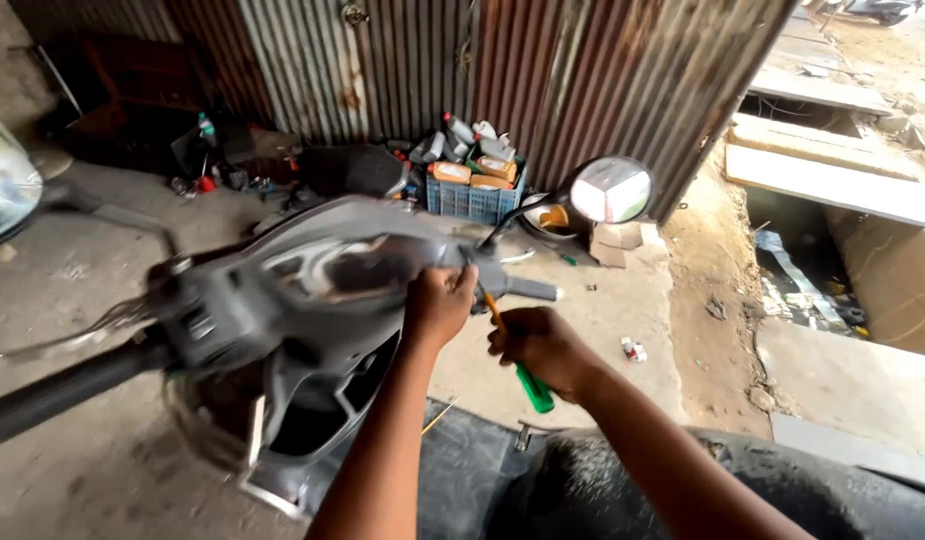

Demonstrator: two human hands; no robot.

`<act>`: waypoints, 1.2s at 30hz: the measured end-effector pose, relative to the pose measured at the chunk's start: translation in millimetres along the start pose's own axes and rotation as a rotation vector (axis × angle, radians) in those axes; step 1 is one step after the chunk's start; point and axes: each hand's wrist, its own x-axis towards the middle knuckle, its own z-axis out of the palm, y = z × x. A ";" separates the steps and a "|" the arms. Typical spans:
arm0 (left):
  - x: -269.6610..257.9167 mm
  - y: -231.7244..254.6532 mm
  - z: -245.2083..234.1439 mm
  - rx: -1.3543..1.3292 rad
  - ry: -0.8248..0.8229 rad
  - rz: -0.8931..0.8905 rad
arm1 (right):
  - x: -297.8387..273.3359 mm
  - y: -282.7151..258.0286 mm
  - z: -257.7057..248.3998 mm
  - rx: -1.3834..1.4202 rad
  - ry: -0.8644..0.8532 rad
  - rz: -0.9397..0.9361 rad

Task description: Removing the front cowl of a scooter using a screwdriver.

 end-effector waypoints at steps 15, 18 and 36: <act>33.5 31.1 25.8 0.034 0.048 -0.452 | 0.6 -28.6 -18.3 -0.088 -0.120 0.164; 32.8 32.9 27.1 0.047 0.035 -0.458 | 4.8 -26.9 -17.7 -0.056 -0.111 0.115; 36.4 30.9 30.3 0.066 0.080 -0.456 | 21.0 -34.6 -13.0 0.154 -0.108 0.213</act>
